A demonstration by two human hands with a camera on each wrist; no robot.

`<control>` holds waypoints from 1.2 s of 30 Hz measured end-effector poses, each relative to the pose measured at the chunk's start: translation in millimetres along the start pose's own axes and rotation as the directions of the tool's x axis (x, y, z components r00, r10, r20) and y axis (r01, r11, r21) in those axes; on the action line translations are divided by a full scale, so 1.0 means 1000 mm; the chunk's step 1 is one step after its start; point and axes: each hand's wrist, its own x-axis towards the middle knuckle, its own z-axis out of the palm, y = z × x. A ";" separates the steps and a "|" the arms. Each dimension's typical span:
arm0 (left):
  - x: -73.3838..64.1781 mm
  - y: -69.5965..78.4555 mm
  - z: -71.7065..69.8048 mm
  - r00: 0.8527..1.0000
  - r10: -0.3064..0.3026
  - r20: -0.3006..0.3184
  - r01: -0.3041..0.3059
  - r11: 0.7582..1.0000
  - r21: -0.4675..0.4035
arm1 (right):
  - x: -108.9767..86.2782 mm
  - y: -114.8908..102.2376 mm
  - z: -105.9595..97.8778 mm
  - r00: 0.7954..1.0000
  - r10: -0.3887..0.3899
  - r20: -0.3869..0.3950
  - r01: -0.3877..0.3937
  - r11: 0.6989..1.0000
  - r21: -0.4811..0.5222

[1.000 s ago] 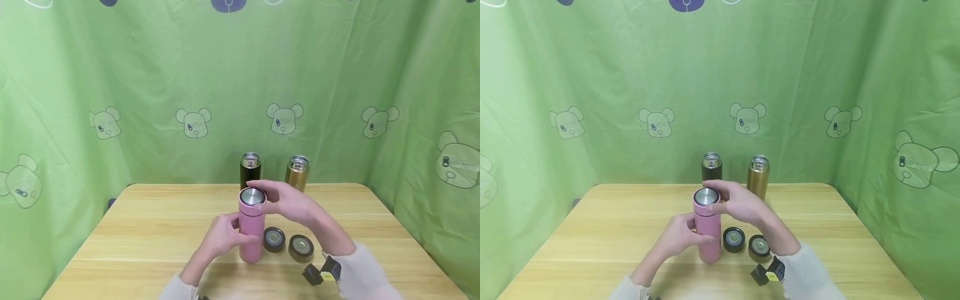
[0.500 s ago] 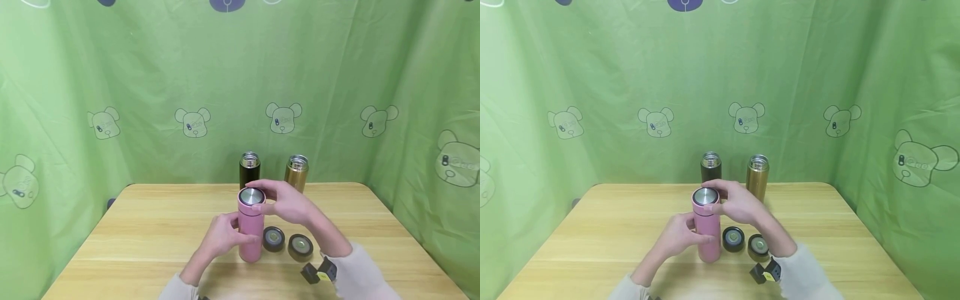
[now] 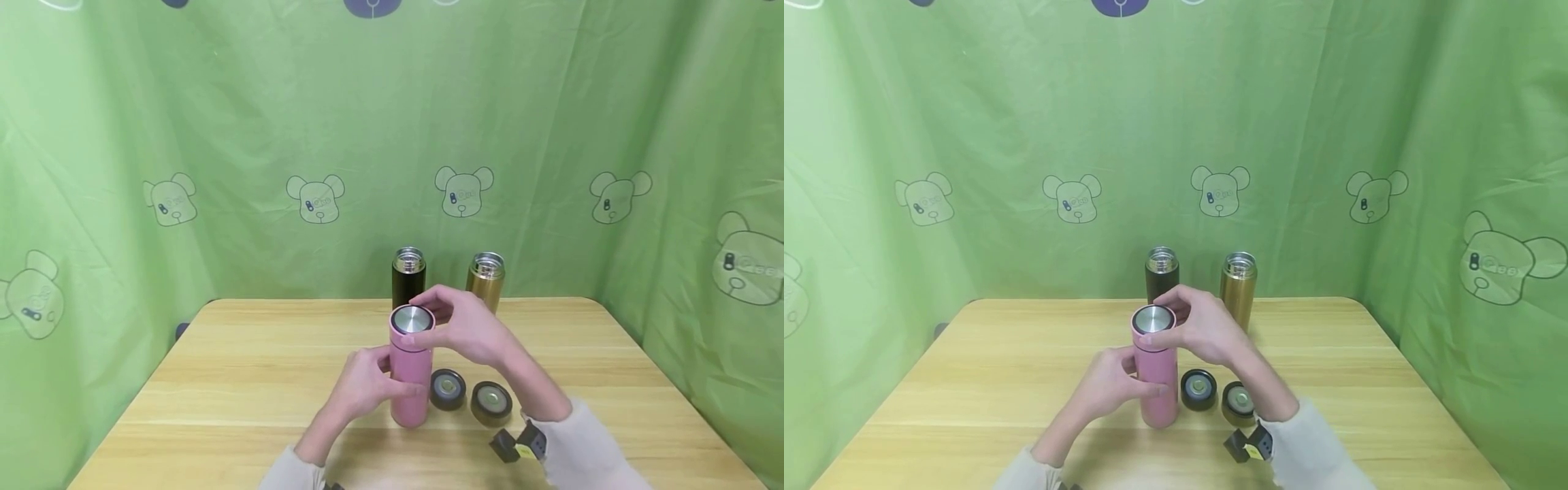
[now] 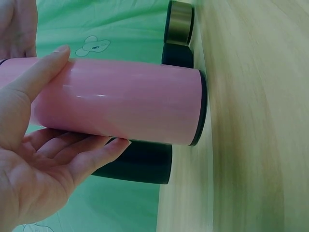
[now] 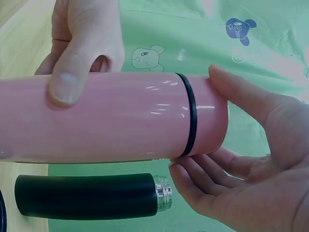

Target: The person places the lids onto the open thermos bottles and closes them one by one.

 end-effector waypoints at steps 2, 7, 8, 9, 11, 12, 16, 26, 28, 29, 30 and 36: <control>0.000 0.000 0.000 1.000 0.001 0.000 -0.001 1.000 0.003 | 0.000 -0.001 0.001 1.000 0.019 -0.013 -0.019 1.000 -0.001; 0.000 0.000 0.000 1.000 0.002 -0.006 -0.002 1.000 0.003 | 0.000 -0.003 0.004 0.998 0.039 -0.047 -0.040 0.999 -0.020; 0.000 0.001 0.000 1.000 0.003 -0.007 -0.003 1.000 0.001 | 0.000 -0.003 0.004 0.998 0.040 -0.053 -0.041 0.999 -0.024; -0.001 0.001 0.000 1.000 0.002 -0.008 -0.002 1.000 -0.001 | 0.000 -0.003 0.005 0.998 0.040 -0.057 -0.041 0.999 -0.027; -0.001 0.001 0.000 1.000 0.002 -0.010 -0.002 1.000 -0.003 | 0.000 -0.004 0.005 0.997 0.039 -0.064 -0.041 0.999 -0.034; -0.001 0.001 0.000 1.000 0.001 -0.010 -0.001 1.000 0.000 | 0.000 -0.003 0.005 0.997 0.040 -0.065 -0.042 0.998 -0.035; -0.001 0.002 0.000 1.000 0.000 -0.007 0.000 1.000 0.006 | 0.000 -0.001 0.005 0.997 0.042 -0.065 -0.044 0.998 -0.037; -0.002 0.004 -0.001 1.000 0.015 0.001 -0.015 1.000 0.015 | -0.003 -0.003 0.000 0.998 0.006 0.056 -0.006 1.000 -0.013; -0.002 0.004 -0.001 1.000 0.019 -0.001 -0.019 1.000 0.019 | -0.003 -0.005 -0.002 0.995 -0.012 0.096 0.012 1.000 -0.002; -0.001 0.004 -0.001 1.000 0.019 -0.002 -0.019 1.000 0.018 | -0.004 -0.005 -0.002 0.993 -0.025 0.115 0.024 1.000 0.007; -0.001 0.004 -0.001 1.000 0.017 -0.001 -0.017 1.000 0.015 | -0.004 -0.006 -0.003 0.991 -0.034 0.131 0.032 0.999 0.018; 0.000 0.002 -0.001 1.000 0.015 0.006 -0.015 1.000 0.009 | -0.001 -0.007 -0.006 0.981 -0.086 0.174 0.073 0.994 0.082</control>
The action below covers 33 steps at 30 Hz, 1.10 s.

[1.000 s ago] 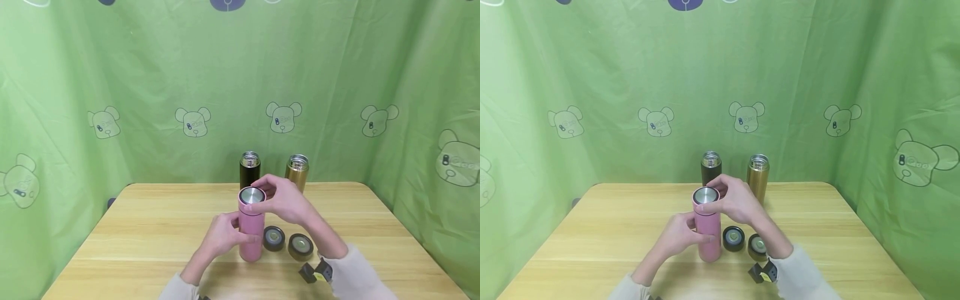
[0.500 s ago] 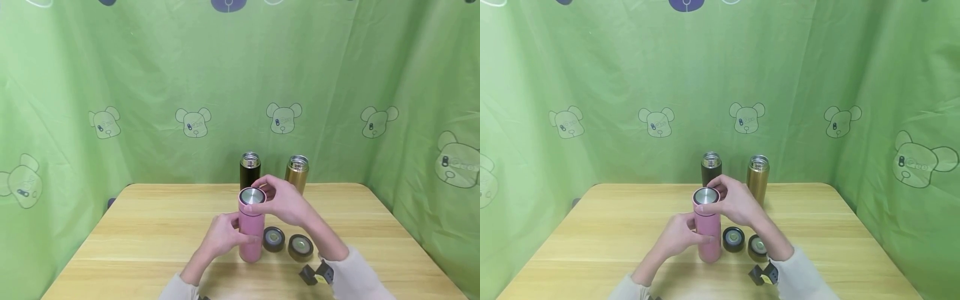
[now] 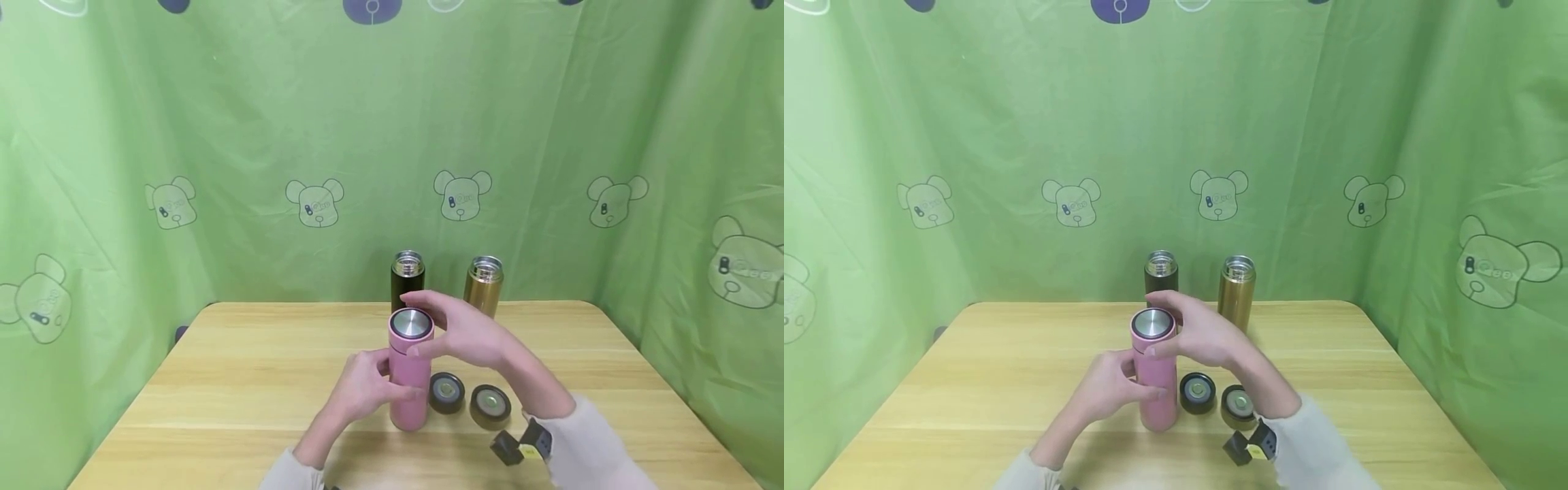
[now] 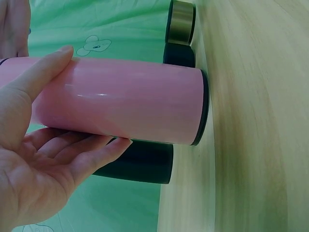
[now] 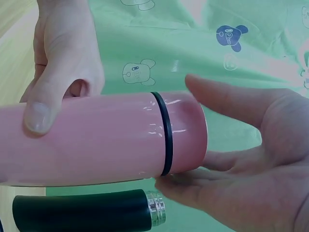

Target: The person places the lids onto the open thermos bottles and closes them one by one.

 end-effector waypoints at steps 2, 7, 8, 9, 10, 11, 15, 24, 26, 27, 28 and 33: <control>0.000 0.000 0.000 1.000 -0.003 0.002 0.003 1.000 0.002 | 0.001 0.001 0.000 1.000 -0.014 0.003 0.014 1.000 -0.005; 0.000 0.001 0.000 1.000 -0.010 0.005 0.010 1.000 -0.004 | 0.004 0.001 -0.001 1.000 -0.004 -0.019 0.004 0.999 -0.033; 0.000 0.001 0.000 1.000 -0.008 0.004 0.008 1.000 -0.006 | 0.004 0.002 -0.001 1.000 0.002 -0.027 -0.003 0.999 -0.036; 0.000 0.001 0.000 1.000 -0.008 0.004 0.008 1.000 -0.010 | 0.004 0.002 -0.001 0.999 0.010 -0.034 -0.011 0.999 -0.040; 0.000 0.001 0.000 1.000 -0.008 0.003 0.008 1.000 -0.012 | 0.004 0.002 -0.001 0.999 0.015 -0.041 -0.016 0.999 -0.041; 0.000 0.001 0.000 1.000 -0.006 0.003 0.006 1.000 -0.013 | 0.005 0.002 -0.001 0.999 0.021 -0.046 -0.023 0.999 -0.042; 0.000 0.000 0.000 1.000 -0.002 0.000 0.002 1.000 -0.018 | 0.005 0.003 -0.002 0.998 0.028 -0.059 -0.031 0.998 -0.046; -0.001 -0.001 0.001 1.000 0.008 -0.014 -0.008 1.000 -0.014 | 0.005 0.005 0.002 0.993 0.047 -0.110 -0.052 0.998 -0.039; -0.001 -0.001 0.002 1.000 0.012 -0.020 -0.013 1.000 -0.015 | 0.005 0.005 0.004 0.990 0.059 -0.126 -0.063 0.997 -0.034; -0.001 -0.001 0.002 1.000 0.016 -0.024 -0.016 1.000 -0.014 | 0.006 0.005 0.004 0.989 0.065 -0.135 -0.070 0.997 -0.033; -0.001 -0.001 0.002 0.999 0.020 -0.027 -0.020 1.000 -0.013 | 0.006 0.005 0.005 0.987 0.072 -0.144 -0.078 0.996 -0.031; -0.001 0.000 0.003 0.998 0.036 -0.045 -0.036 0.999 0.001 | 0.006 0.005 0.009 0.980 0.087 -0.179 -0.093 0.995 -0.028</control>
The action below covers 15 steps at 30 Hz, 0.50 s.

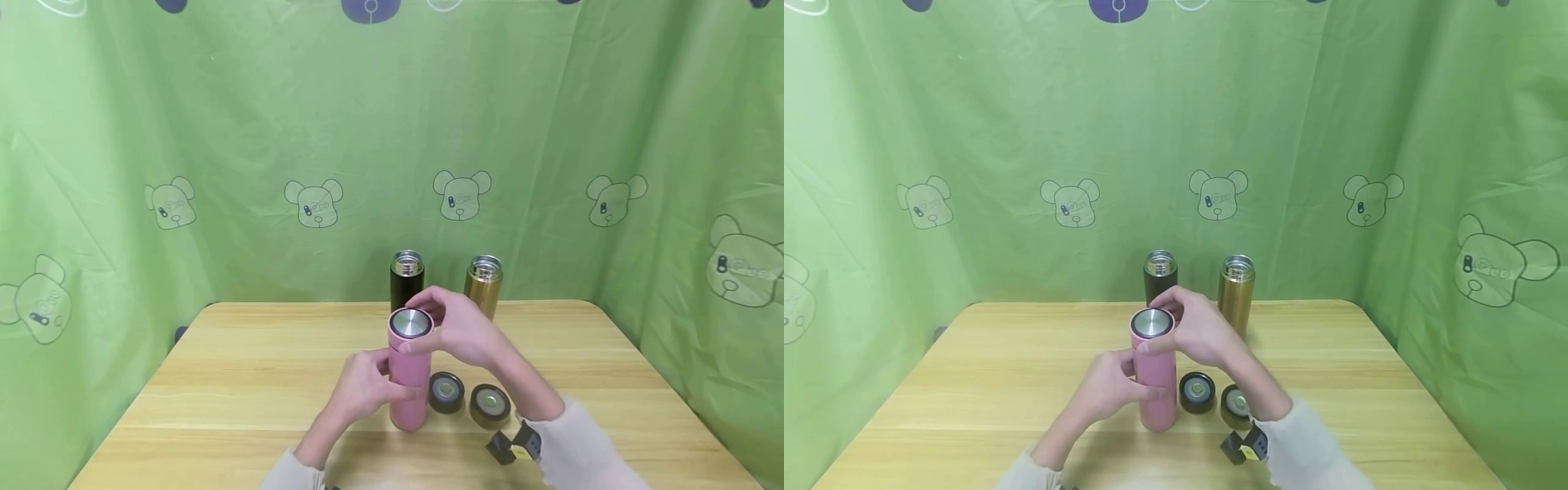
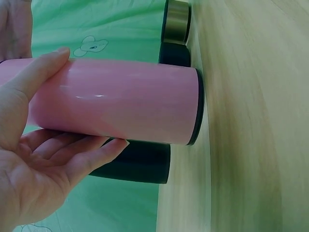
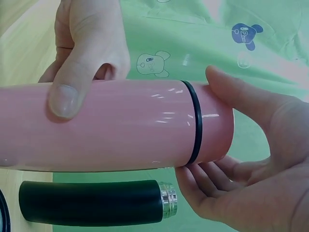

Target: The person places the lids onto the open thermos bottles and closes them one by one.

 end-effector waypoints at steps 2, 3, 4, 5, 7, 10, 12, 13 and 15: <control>0.000 0.000 0.000 1.000 0.005 -0.005 -0.005 1.000 0.002 | 0.000 0.000 0.001 1.000 0.006 -0.012 -0.006 1.000 -0.001; 0.000 0.001 0.000 1.000 0.008 -0.007 -0.008 1.000 0.001 | 0.000 -0.001 0.002 1.000 0.008 -0.018 -0.008 1.000 -0.003; 0.000 0.001 0.000 1.000 0.011 -0.009 -0.011 1.000 0.001 | 0.000 -0.001 0.003 1.000 0.011 -0.024 -0.011 1.000 -0.006; -0.001 0.001 0.001 1.000 0.013 -0.010 -0.013 1.000 -0.001 | -0.001 -0.001 0.003 0.999 0.013 -0.032 -0.013 1.000 -0.012; -0.001 0.001 0.001 1.000 0.014 -0.014 -0.014 1.000 -0.003 | -0.001 -0.001 0.004 0.999 0.017 -0.048 -0.018 0.999 -0.029; -0.001 0.002 0.001 1.000 0.016 -0.019 -0.016 1.000 -0.005 | -0.001 -0.001 0.005 0.998 0.020 -0.066 -0.023 0.999 -0.049; -0.001 0.002 0.000 1.000 0.018 -0.020 -0.018 1.000 -0.007 | -0.002 -0.002 0.005 0.997 0.023 -0.072 -0.027 0.998 -0.057; -0.001 0.002 0.000 1.000 0.018 -0.020 -0.018 1.000 -0.006 | -0.002 -0.002 0.005 0.997 0.024 -0.073 -0.028 0.998 -0.059; -0.001 0.001 0.000 1.000 0.019 -0.021 -0.019 1.000 -0.005 | -0.002 -0.003 0.005 0.997 0.020 -0.073 -0.025 0.998 -0.059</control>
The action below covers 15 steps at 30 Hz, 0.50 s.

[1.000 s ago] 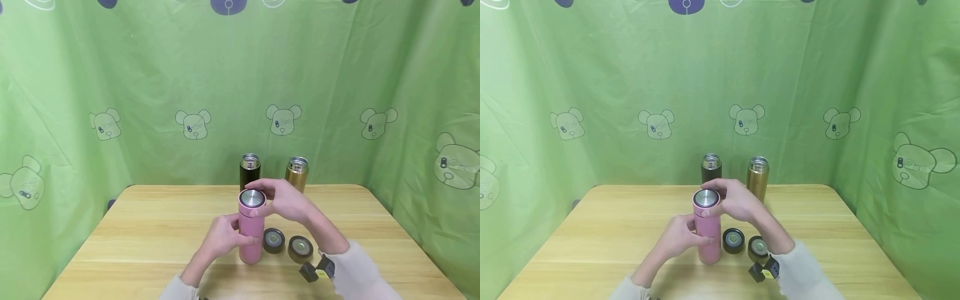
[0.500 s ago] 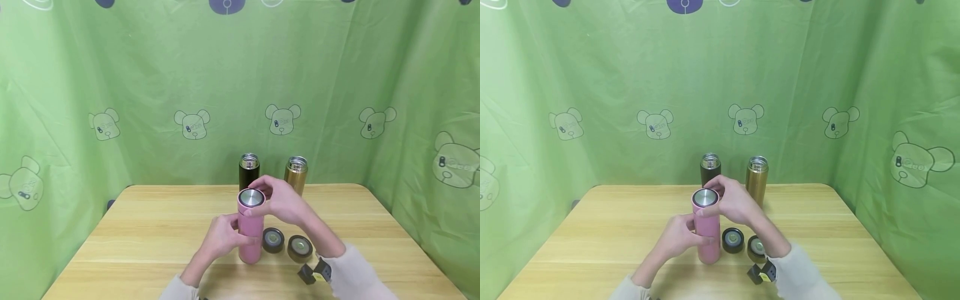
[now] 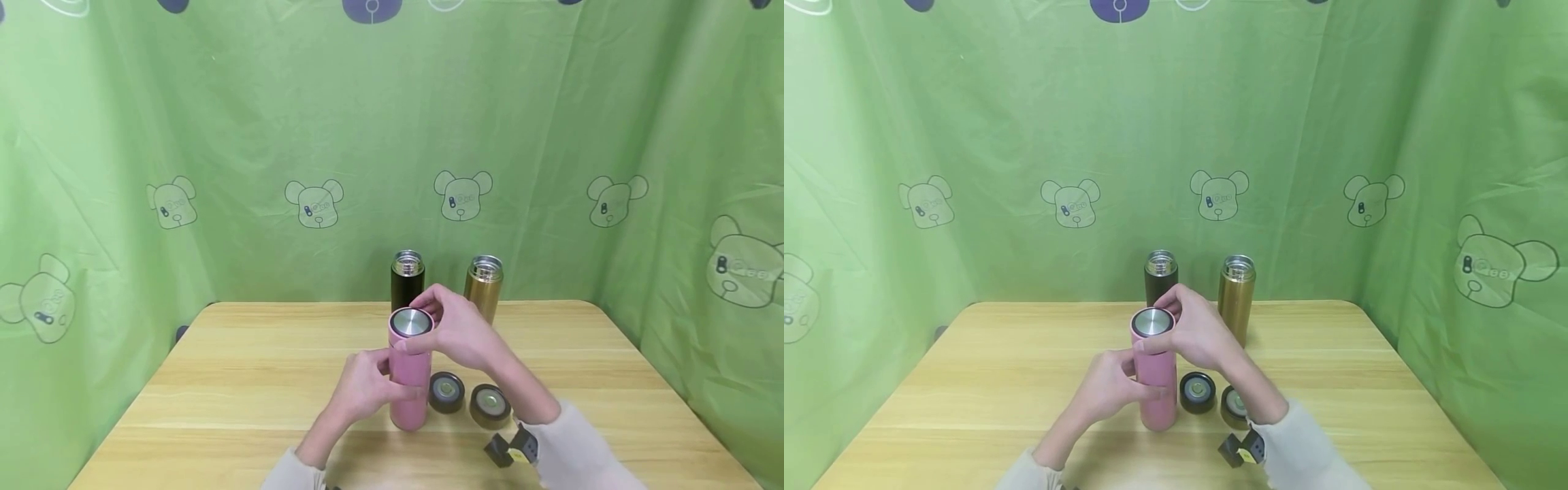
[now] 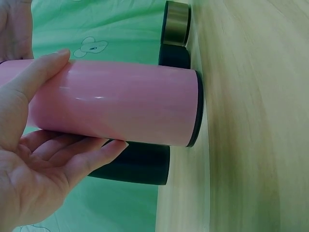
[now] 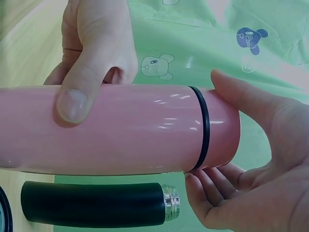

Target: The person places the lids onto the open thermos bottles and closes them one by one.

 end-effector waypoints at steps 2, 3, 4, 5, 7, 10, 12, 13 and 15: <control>0.000 -0.001 0.000 1.000 0.002 0.002 -0.002 1.000 0.001 | 0.000 0.000 0.000 1.000 0.000 0.000 0.000 1.000 0.000; 0.000 -0.001 0.000 1.000 0.004 0.003 -0.004 1.000 0.004 | 0.000 0.001 0.000 1.000 -0.001 -0.001 0.001 1.000 0.000; 0.000 -0.001 0.000 1.000 0.006 0.004 -0.006 1.000 0.006 | -0.001 0.001 0.000 1.000 -0.003 -0.001 0.003 1.000 0.002; 0.000 -0.001 0.000 1.000 0.007 0.006 -0.007 1.000 0.008 | -0.001 0.002 0.001 1.000 -0.007 -0.001 0.007 1.000 0.004; 0.001 -0.002 0.000 1.000 0.013 0.010 -0.013 1.000 0.011 | -0.001 0.004 0.001 1.000 -0.012 0.000 0.012 1.000 0.012; 0.001 -0.001 -0.001 1.000 0.017 0.017 -0.017 1.000 0.013 | -0.001 0.005 0.002 1.000 -0.026 0.009 0.026 0.999 0.028; 0.001 -0.001 -0.001 1.000 0.017 0.019 -0.017 1.000 0.013 | -0.002 0.004 0.002 0.999 -0.034 0.023 0.033 0.999 0.035; 0.002 -0.002 -0.001 1.000 0.015 0.020 -0.016 1.000 0.012 | -0.002 0.004 0.001 0.999 -0.039 0.033 0.038 0.999 0.037; 0.002 -0.002 -0.001 1.000 0.013 0.021 -0.013 1.000 0.014 | -0.002 0.003 0.000 0.997 -0.048 0.054 0.046 0.998 0.040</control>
